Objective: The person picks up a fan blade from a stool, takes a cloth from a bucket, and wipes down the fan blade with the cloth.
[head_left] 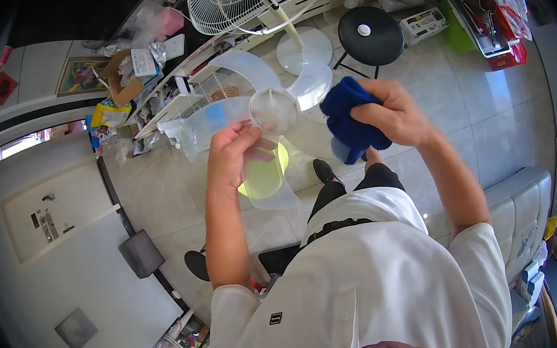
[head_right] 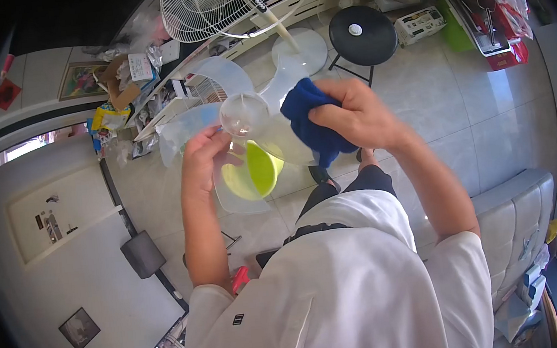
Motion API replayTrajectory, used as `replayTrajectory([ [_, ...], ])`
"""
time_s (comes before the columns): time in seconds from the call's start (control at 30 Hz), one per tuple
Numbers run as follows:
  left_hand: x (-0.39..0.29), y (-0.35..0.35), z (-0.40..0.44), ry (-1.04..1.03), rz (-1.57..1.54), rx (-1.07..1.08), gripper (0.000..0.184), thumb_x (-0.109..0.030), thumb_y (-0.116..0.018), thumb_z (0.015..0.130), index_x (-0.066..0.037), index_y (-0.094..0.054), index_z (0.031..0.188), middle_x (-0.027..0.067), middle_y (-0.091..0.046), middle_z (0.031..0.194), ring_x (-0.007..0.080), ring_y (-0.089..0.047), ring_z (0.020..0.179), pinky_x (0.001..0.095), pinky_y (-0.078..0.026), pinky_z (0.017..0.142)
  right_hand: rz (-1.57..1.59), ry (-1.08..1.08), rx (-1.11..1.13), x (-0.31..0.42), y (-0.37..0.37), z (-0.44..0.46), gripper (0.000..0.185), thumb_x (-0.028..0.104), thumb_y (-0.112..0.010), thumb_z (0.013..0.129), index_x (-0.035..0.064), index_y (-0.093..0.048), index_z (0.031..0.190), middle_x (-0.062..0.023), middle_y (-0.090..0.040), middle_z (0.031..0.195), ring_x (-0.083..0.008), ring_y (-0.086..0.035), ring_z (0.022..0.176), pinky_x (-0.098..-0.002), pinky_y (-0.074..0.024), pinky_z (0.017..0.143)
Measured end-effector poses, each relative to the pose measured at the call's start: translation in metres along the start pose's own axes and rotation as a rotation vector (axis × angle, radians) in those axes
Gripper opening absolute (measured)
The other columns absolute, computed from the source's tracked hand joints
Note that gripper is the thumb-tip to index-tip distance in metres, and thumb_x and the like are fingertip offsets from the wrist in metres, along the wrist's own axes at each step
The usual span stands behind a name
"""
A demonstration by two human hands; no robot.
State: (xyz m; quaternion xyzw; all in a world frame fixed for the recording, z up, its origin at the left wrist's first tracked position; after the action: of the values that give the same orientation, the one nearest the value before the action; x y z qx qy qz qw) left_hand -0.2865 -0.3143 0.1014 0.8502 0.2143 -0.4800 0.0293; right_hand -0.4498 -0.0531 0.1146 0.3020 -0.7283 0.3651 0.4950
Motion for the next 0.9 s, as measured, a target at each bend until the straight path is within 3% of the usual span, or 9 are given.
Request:
replayTrajectory([
  [0.1,-0.009,-0.002,0.0,-0.027,-0.005,-0.057,0.038,-0.011,-0.061,0.095,0.007,-0.06,0.129,0.0174,-0.073,0.113,0.0219,-0.073,0.083,0.0312,-0.06,0.067,-0.057,0.099,-0.012,0.018,0.015,-0.006,0.028,0.007,-0.06,0.088,-0.0028,-0.07,0.112,-0.0071,-0.073,0.095,-0.0118,-0.067,0.083,-0.0297,-0.0571,0.078],
  [0.27,-0.014,0.012,-0.005,-0.117,0.015,-0.148,0.041,-0.01,-0.061,0.094,0.007,-0.058,0.131,0.0185,-0.073,0.114,0.0224,-0.073,0.083,0.0307,-0.059,0.067,0.303,0.177,-0.166,0.024,0.054,-0.022,0.055,0.011,-0.054,0.076,-0.0123,-0.06,0.126,-0.0202,-0.071,0.112,-0.0266,-0.071,0.099,-0.035,-0.0569,0.091],
  [0.3,-0.015,0.015,-0.007,-0.145,0.047,-0.144,0.042,-0.009,-0.061,0.094,0.005,-0.058,0.133,0.0188,-0.072,0.116,0.0228,-0.073,0.083,0.0307,-0.059,0.066,0.396,0.23,-0.182,0.032,0.056,-0.028,0.044,0.006,-0.053,0.082,-0.011,-0.062,0.121,-0.0167,-0.072,0.107,-0.0236,-0.071,0.094,-0.0312,-0.0565,0.086],
  [0.4,-0.019,0.015,-0.012,-0.178,0.097,-0.113,0.041,-0.007,-0.061,0.094,0.004,-0.058,0.134,0.0184,-0.072,0.118,0.0233,-0.073,0.084,0.0314,-0.059,0.066,0.374,0.266,-0.102,0.034,0.061,-0.028,0.041,0.004,-0.054,0.085,-0.0078,-0.063,0.124,-0.014,-0.072,0.107,-0.0205,-0.069,0.095,-0.0306,-0.0553,0.088],
  [0.5,-0.025,0.003,-0.018,-0.192,0.123,-0.055,0.039,-0.006,-0.06,0.095,0.003,-0.058,0.133,0.0176,-0.071,0.119,0.0231,-0.073,0.087,0.0328,-0.06,0.068,-0.221,0.128,-0.125,0.036,0.028,-0.019,0.032,0.003,-0.062,0.09,-0.0018,-0.063,0.122,-0.0059,-0.068,0.105,-0.0129,-0.061,0.097,-0.0291,-0.0511,0.087],
  [0.57,-0.028,-0.006,-0.02,-0.203,0.128,-0.031,0.04,-0.006,-0.061,0.095,0.003,-0.058,0.134,0.0175,-0.071,0.119,0.0227,-0.073,0.088,0.0334,-0.059,0.069,-0.607,0.512,0.02,0.028,0.012,-0.005,0.013,0.002,-0.062,0.085,-0.0045,-0.054,0.093,-0.0147,-0.051,0.091,-0.0298,-0.053,0.086,-0.0411,-0.0457,0.078],
  [0.63,-0.03,-0.015,-0.022,-0.201,0.128,0.011,0.041,-0.007,-0.061,0.096,0.003,-0.057,0.135,0.017,-0.071,0.12,0.0222,-0.072,0.091,0.0344,-0.059,0.071,-0.724,0.516,0.083,0.023,-0.007,0.001,0.015,0.001,-0.063,0.078,-0.003,-0.058,0.092,-0.0183,-0.054,0.096,-0.0386,-0.057,0.087,-0.0444,-0.0483,0.075],
  [0.8,-0.026,-0.035,-0.026,-0.203,0.178,0.13,0.042,-0.006,-0.061,0.097,0.003,-0.055,0.138,0.0121,-0.071,0.115,0.0177,-0.07,0.094,0.0313,-0.057,0.08,-1.164,0.537,0.105,0.008,-0.05,0.012,0.018,0.001,-0.06,0.075,-0.0012,-0.061,0.093,-0.0192,-0.053,0.095,-0.0382,-0.062,0.088,-0.0483,-0.0494,0.074],
  [0.9,-0.019,-0.031,-0.029,-0.235,0.206,0.115,0.046,-0.003,-0.061,0.096,0.003,-0.052,0.141,0.0111,-0.068,0.119,0.0167,-0.066,0.104,0.0314,-0.054,0.091,-1.127,0.451,0.12,-0.002,-0.055,0.012,0.021,0.006,-0.062,0.079,0.0016,-0.065,0.099,-0.0169,-0.059,0.102,-0.0371,-0.064,0.092,-0.0456,-0.0531,0.076],
])
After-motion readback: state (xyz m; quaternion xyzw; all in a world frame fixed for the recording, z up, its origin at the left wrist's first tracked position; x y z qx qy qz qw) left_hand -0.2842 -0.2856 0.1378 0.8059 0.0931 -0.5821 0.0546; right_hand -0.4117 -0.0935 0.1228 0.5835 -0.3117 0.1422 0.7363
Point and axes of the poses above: each hand's wrist, its own z-axis towards the middle knuckle, its own y-axis out of the back of the hand, x = y × z, the point moved 3 cm from there along z, towards the middle knuckle
